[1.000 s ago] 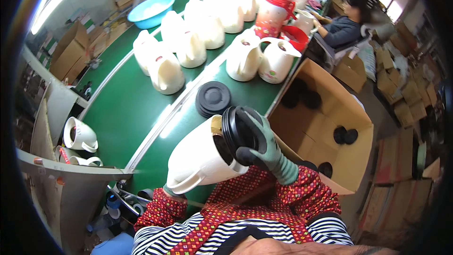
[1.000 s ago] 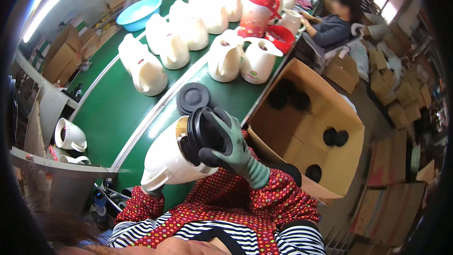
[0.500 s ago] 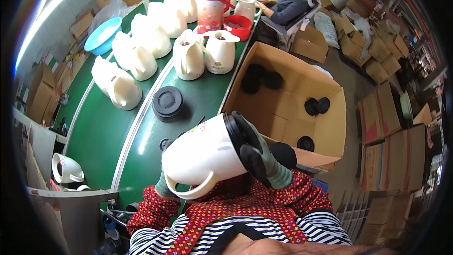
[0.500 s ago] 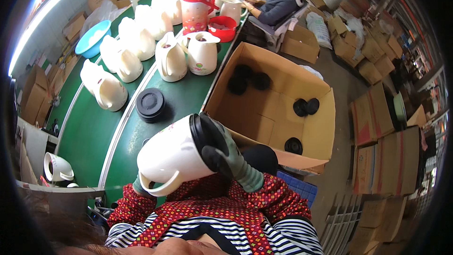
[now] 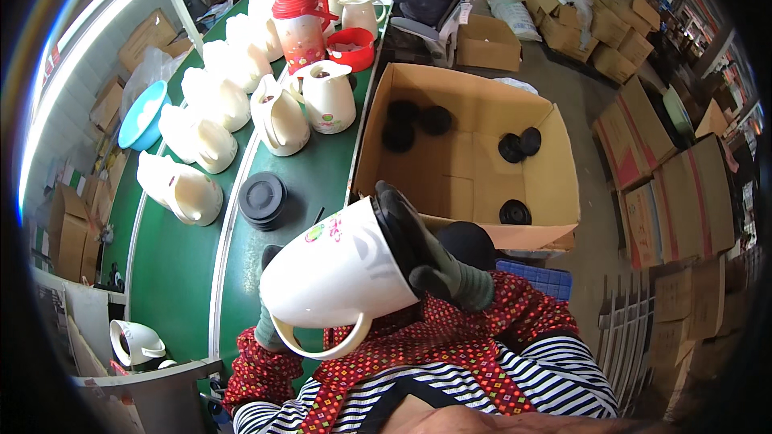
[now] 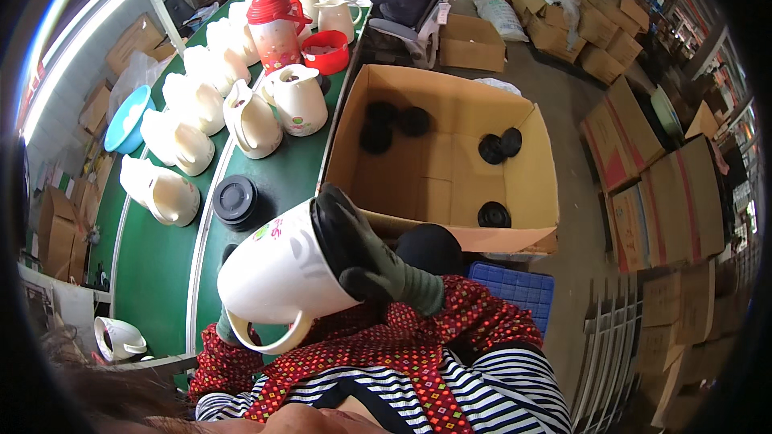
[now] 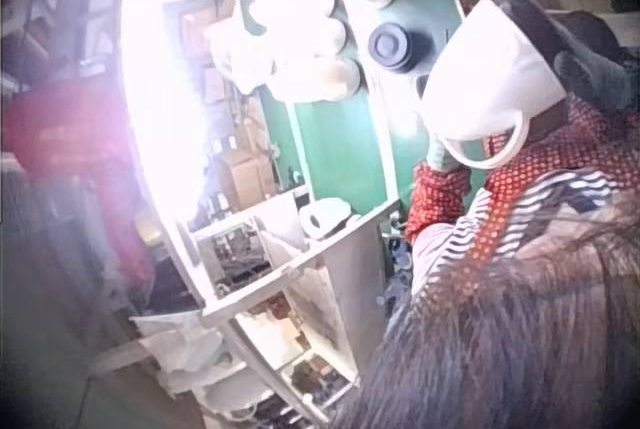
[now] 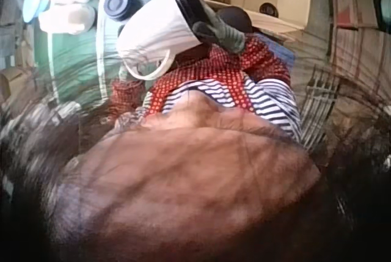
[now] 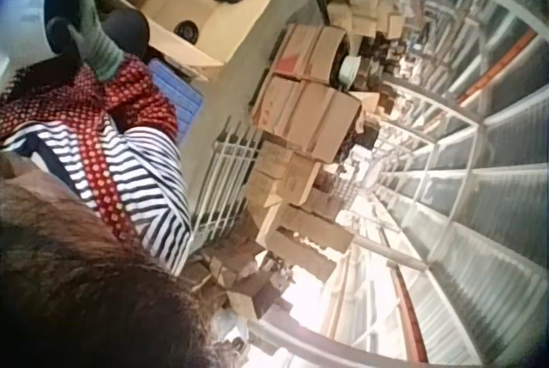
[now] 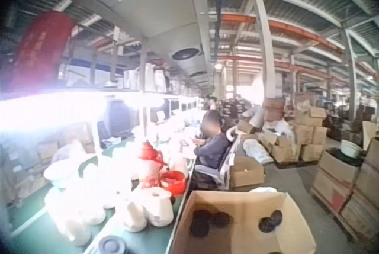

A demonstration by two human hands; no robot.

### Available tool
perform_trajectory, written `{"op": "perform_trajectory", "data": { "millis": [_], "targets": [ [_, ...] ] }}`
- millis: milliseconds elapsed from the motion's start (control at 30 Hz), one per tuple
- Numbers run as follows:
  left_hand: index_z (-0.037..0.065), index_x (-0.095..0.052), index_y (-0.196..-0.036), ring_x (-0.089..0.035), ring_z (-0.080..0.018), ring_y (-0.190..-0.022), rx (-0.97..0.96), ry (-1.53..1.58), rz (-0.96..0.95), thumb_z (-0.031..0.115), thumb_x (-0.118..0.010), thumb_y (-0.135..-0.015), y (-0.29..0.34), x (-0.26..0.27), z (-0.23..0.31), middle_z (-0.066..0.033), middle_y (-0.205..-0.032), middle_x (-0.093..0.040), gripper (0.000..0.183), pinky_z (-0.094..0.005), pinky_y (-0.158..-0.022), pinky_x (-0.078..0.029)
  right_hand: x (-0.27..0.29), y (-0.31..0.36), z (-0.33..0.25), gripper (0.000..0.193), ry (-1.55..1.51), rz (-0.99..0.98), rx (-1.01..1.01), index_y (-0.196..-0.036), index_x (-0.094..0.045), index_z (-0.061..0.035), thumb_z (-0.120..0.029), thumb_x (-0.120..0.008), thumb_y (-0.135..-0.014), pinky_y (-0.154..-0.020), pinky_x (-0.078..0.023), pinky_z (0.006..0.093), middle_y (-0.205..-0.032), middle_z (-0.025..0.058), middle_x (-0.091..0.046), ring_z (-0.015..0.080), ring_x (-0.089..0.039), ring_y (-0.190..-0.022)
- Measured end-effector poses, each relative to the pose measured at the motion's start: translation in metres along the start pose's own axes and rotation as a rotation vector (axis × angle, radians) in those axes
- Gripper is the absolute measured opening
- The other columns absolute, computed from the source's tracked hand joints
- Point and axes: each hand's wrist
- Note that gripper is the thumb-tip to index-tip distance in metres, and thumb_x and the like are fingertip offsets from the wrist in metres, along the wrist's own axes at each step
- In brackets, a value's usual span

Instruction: The person repeatedly picks up white plastic kettles from a green conveyor belt, inserts a black circular component into the top opening, and secures a black lid onto each kettle. The person handles the kettles one at a time and places the completed units back on the belt.

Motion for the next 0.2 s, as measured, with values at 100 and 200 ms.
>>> {"op": "perform_trajectory", "data": {
  "millis": [100, 200],
  "targets": [
    [0.003, -0.062, -0.127, -0.068, -0.0307, -0.114, -0.326, -0.411, -0.029, 0.013, -0.078, -0.088, -0.013, 0.008, 0.021, -0.0159, -0.118, -0.066, 0.044, -0.0415, -0.096, -0.058, 0.001, 0.022, 0.046, 0.069, -0.756, 0.084, -0.538, -0.163, -0.034, -0.0025, -0.044, -0.051, -0.111, -0.126, -0.033, 0.0388, -0.166, 0.0133, -0.040, 0.0230, -0.044, -0.149],
    [0.007, -0.065, -0.124, -0.066, -0.0393, -0.116, -0.648, -0.760, -0.381, 0.012, -0.084, -0.077, -0.015, 0.026, 0.050, -0.0157, -0.125, -0.063, 0.050, -0.0459, -0.098, -0.056, 0.008, 0.009, 0.043, 0.066, -1.204, 0.172, -0.979, -0.162, -0.037, -0.0050, -0.045, -0.050, -0.112, -0.126, -0.035, 0.0364, -0.163, 0.0138, -0.046, 0.0238, -0.049, -0.146]
  ]
}}
Point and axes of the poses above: each hand's wrist, its own y-axis away from the middle knuckle, its own x-axis out of the back of the hand, z = x × y
